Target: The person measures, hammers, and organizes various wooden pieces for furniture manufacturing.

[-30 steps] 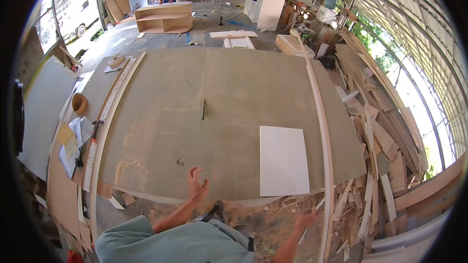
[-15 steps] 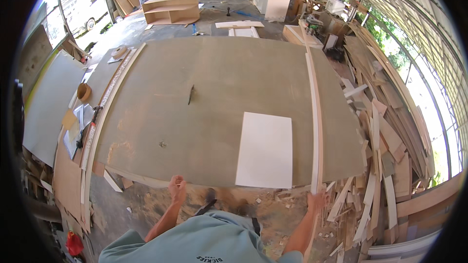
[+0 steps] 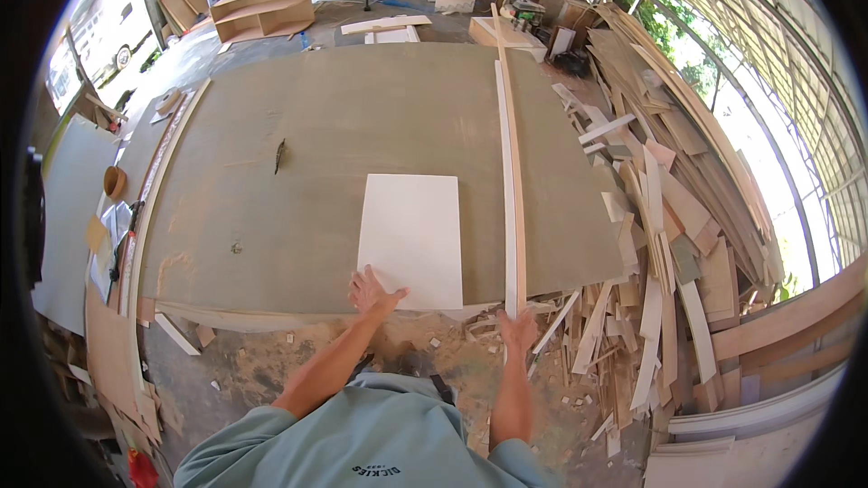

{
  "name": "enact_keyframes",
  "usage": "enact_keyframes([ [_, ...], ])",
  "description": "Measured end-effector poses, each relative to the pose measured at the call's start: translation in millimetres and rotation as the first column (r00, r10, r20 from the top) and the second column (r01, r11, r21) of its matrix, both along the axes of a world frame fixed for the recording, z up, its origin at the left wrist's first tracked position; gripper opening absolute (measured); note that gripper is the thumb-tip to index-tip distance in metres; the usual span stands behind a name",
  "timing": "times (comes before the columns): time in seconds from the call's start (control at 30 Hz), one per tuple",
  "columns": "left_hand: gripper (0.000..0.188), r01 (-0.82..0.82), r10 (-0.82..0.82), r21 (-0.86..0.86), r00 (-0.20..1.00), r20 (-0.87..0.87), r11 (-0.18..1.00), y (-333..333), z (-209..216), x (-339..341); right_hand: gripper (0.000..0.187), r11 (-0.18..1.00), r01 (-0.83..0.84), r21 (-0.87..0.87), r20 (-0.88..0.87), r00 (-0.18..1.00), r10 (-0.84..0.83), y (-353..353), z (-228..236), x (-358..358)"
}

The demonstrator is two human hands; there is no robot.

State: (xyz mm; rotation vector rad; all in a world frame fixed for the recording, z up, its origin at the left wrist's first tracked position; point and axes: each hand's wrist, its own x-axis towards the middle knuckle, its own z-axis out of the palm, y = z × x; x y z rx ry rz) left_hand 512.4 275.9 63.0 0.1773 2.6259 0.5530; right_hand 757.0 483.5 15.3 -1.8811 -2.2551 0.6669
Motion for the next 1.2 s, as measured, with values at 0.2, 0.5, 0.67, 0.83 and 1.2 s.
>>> enact_keyframes([
  [0.2, 0.141, -0.101, 0.098, 0.012, 0.981, 0.17, 0.995, -4.6, 24.4, -0.6, 0.068, 0.912, -0.098, 0.398, 0.144, 0.989, 0.044, -13.8, -30.8, 3.7],
  [0.5, 0.128, -0.307, 0.288, 0.148, 0.948, 0.139, 0.94, -9.3, 9.2, 46.1, 0.071, 0.886, -0.157, 0.435, 0.069, 0.988, 0.141, -11.1, -20.5, -3.1],
  [0.67, 0.11, -0.662, 0.552, 0.224, 0.731, 0.4, 0.715, -28.6, -43.5, 53.3, 0.071, 0.939, -0.18, 0.294, 0.045, 0.984, 0.175, -14.3, -2.7, -15.5],
  [0.83, 0.09, -0.788, 0.602, 0.12, 0.55, 0.578, 0.604, -1.9, -22.2, 39.6, 0.069, 0.909, -0.224, 0.351, 0.156, 0.971, 0.179, 4.6, -12.9, 1.3],
  [1.2, 0.048, -0.776, 0.376, 0.366, 0.586, 0.718, 0.513, -51.9, -54.4, 14.2, 0.051, 0.974, -0.132, 0.183, 0.079, 0.99, 0.119, -4.8, 31.9, -21.0],
])
